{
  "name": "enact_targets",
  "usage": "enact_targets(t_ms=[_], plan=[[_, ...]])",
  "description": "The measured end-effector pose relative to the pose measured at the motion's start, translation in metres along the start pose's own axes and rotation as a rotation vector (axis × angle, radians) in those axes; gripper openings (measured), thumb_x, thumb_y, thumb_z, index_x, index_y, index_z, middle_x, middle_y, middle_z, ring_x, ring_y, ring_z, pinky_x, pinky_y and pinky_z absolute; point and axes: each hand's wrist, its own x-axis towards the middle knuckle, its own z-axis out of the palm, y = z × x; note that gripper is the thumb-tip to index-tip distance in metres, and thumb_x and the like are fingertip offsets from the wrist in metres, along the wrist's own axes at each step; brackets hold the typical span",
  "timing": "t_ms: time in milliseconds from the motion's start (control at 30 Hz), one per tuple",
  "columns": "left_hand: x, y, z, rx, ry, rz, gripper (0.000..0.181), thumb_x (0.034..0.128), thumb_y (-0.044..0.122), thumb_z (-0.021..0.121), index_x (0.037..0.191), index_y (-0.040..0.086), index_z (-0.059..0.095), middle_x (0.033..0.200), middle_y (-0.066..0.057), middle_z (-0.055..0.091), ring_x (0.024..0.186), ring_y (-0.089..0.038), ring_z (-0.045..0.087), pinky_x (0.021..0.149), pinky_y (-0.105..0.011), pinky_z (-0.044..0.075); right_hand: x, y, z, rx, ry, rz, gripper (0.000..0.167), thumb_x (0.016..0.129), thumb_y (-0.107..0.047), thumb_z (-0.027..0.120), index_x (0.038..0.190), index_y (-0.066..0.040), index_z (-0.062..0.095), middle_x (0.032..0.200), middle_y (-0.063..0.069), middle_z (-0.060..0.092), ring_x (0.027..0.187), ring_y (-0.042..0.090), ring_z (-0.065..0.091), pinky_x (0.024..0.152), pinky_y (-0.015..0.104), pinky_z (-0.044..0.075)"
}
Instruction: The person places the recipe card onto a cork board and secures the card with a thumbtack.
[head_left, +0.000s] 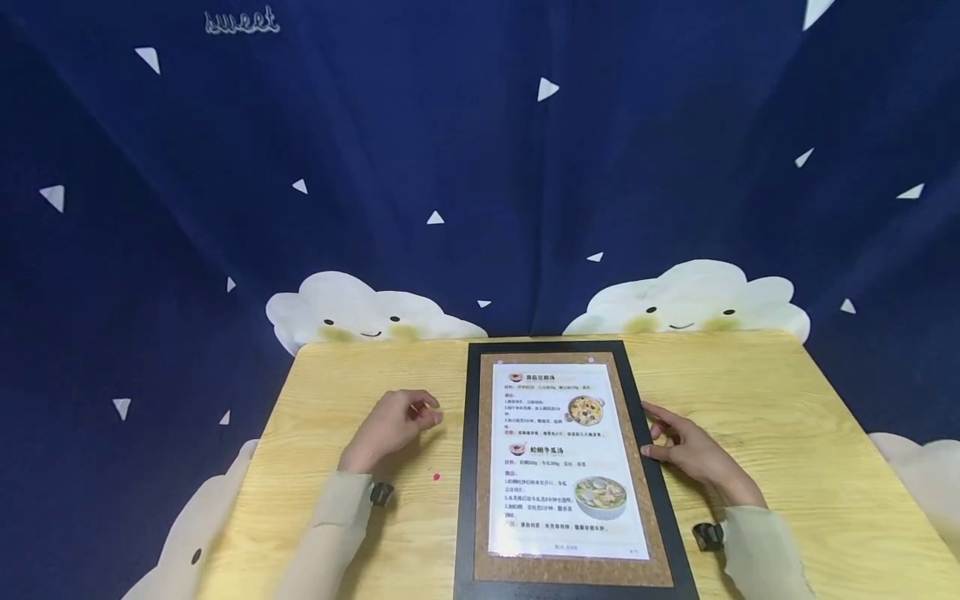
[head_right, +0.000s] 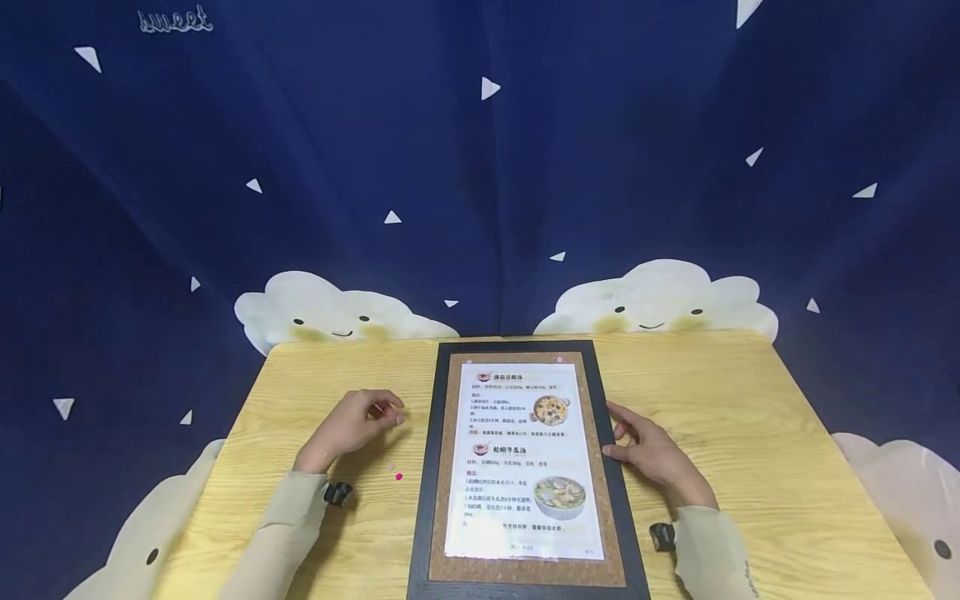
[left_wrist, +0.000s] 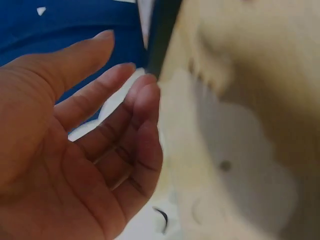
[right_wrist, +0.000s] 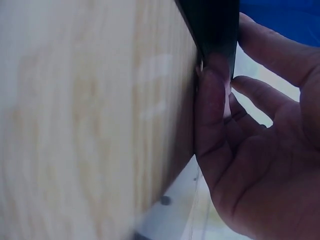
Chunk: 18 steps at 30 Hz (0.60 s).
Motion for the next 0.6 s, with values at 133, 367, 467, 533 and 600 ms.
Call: enact_targets(t_ms=[133, 367, 467, 533, 600], plan=[[-0.02, -0.014, 0.004, -0.028, -0.047, -0.021, 0.005, 0.0936, 0.014, 0.077, 0.097, 0.011, 0.076, 0.079, 0.004, 0.068, 0.073, -0.008, 0.059, 0.068, -0.022, 0.049, -0.002, 0.001, 0.0, -0.017, 0.011, 0.009, 0.084, 0.092, -0.012, 0.077, 0.161, 0.002, 0.03, 0.109, 0.015, 0.057, 0.076, 0.013, 0.045, 0.064, 0.024, 0.039], [-0.045, -0.022, 0.023, -0.043, -0.077, -0.005, 0.006, 0.0902, 0.011, 0.078, 0.095, 0.008, 0.076, 0.075, 0.007, 0.065, 0.069, -0.004, 0.055, 0.066, -0.02, 0.047, -0.001, -0.003, -0.001, -0.028, 0.023, -0.002, 0.084, 0.092, -0.012, 0.077, 0.16, 0.003, 0.031, 0.11, 0.015, 0.057, 0.08, 0.014, 0.046, 0.067, 0.024, 0.038], [-0.051, -0.022, 0.03, -0.036, -0.061, -0.002, 0.003, 0.0895, 0.009, 0.078, 0.091, 0.008, 0.076, 0.074, 0.008, 0.064, 0.067, -0.004, 0.053, 0.065, -0.02, 0.046, 0.0, -0.002, 0.0, -0.032, 0.02, 0.001, 0.083, 0.092, -0.012, 0.077, 0.16, 0.003, 0.031, 0.109, 0.014, 0.057, 0.079, 0.014, 0.046, 0.066, 0.024, 0.038], [-0.054, -0.022, 0.034, -0.025, -0.045, -0.004, 0.004, 0.0899, 0.007, 0.077, 0.088, 0.01, 0.076, 0.074, 0.008, 0.064, 0.068, -0.004, 0.053, 0.065, -0.019, 0.046, 0.001, -0.002, 0.001, -0.034, 0.02, 0.004, 0.083, 0.092, -0.011, 0.077, 0.16, 0.004, 0.032, 0.109, 0.014, 0.057, 0.079, 0.014, 0.046, 0.066, 0.024, 0.038], [-0.056, -0.022, 0.036, -0.02, -0.027, -0.005, 0.009, 0.0894, 0.004, 0.077, 0.084, 0.012, 0.076, 0.074, 0.008, 0.065, 0.068, -0.004, 0.054, 0.065, -0.019, 0.046, 0.002, -0.002, 0.003, -0.035, 0.018, 0.005, 0.083, 0.092, -0.011, 0.077, 0.16, 0.004, 0.032, 0.109, 0.014, 0.057, 0.079, 0.014, 0.046, 0.066, 0.024, 0.038]])
